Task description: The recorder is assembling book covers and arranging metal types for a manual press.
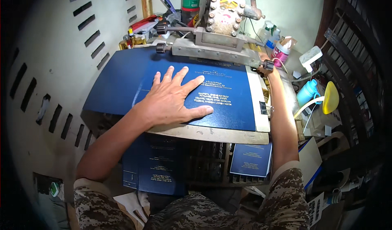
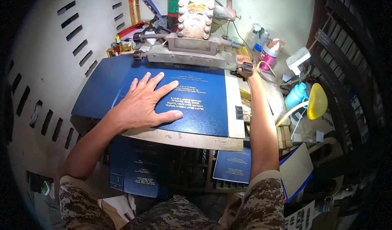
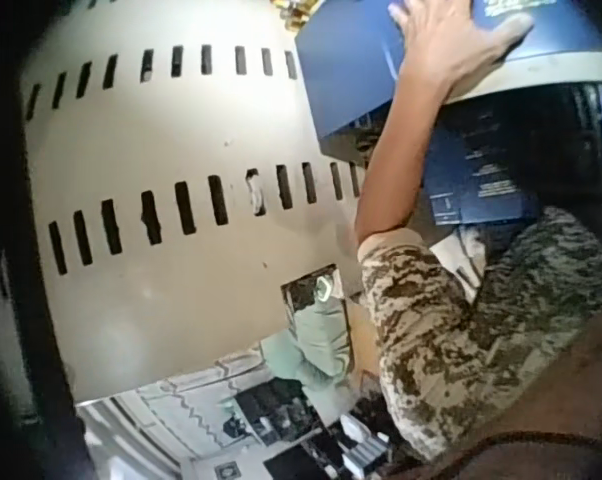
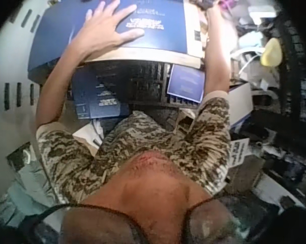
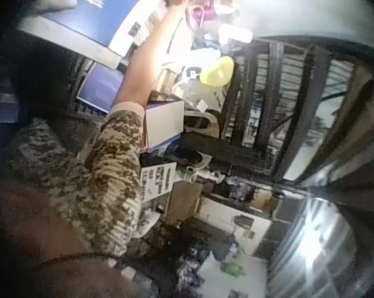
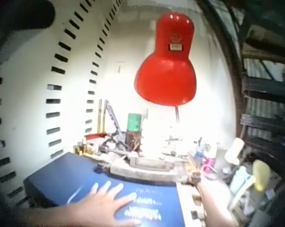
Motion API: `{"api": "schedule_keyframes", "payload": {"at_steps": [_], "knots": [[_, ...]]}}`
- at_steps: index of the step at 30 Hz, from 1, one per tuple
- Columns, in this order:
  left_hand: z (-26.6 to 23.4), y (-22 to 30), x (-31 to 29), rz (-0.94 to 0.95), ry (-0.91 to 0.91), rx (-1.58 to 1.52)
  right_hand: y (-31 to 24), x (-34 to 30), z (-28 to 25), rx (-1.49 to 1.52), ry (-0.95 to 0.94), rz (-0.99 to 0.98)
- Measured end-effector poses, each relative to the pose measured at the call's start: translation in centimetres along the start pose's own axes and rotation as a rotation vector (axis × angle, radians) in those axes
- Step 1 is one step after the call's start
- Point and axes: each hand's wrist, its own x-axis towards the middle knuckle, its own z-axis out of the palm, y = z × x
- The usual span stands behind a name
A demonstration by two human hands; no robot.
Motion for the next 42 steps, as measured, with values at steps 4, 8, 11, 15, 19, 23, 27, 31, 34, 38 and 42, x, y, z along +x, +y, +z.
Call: {"api": "schedule_keyframes", "payload": {"at_steps": [4, 8, 11, 15, 19, 23, 27, 31, 34, 38, 42], "knots": [[-0.5, -0.1, 0.2, -0.018, -0.024, -0.025, -2.7, -4.4, 1.0, 0.231, 0.387, -0.016], [-1.3, 0.4, 0.5, -0.019, -0.034, -0.029, -2.1, -7.6, -0.5, 0.223, 0.478, 0.007], [-1.5, 0.6, 0.8, -0.011, -0.044, -0.029, -1.7, -9.1, -1.4, 0.150, 0.468, 0.000], [-1.3, 0.8, 0.9, -0.018, -0.048, -0.030, -1.5, -7.6, -0.1, 0.068, 0.430, -0.013], [-1.0, 0.5, 0.9, 0.001, -0.024, -0.039, -1.8, -7.0, -0.1, -0.016, 0.393, -0.030], [-0.8, 0.4, 0.7, -0.003, -0.014, -0.042, -1.5, -7.0, 1.8, -0.107, 0.371, -0.043], [0.2, -0.2, 1.0, 0.041, 0.047, -0.023, -0.7, -8.5, 2.5, -0.200, 0.358, -0.043], [0.5, 0.2, 1.4, 0.072, 0.073, -0.018, -0.8, -10.4, 0.7, -0.281, 0.354, -0.042], [0.6, -0.2, 1.3, 0.055, 0.069, -0.012, -8.2, -14.2, 1.3, -0.264, 0.534, -0.162], [-0.5, -0.1, 0.5, -0.020, -0.023, -0.033, -16.5, -21.9, 7.4, -0.262, 0.568, -0.494], [-0.6, 0.0, 0.3, -0.014, -0.012, -0.025, -20.8, -32.1, 12.7, -0.514, -0.663, -0.980]]}}
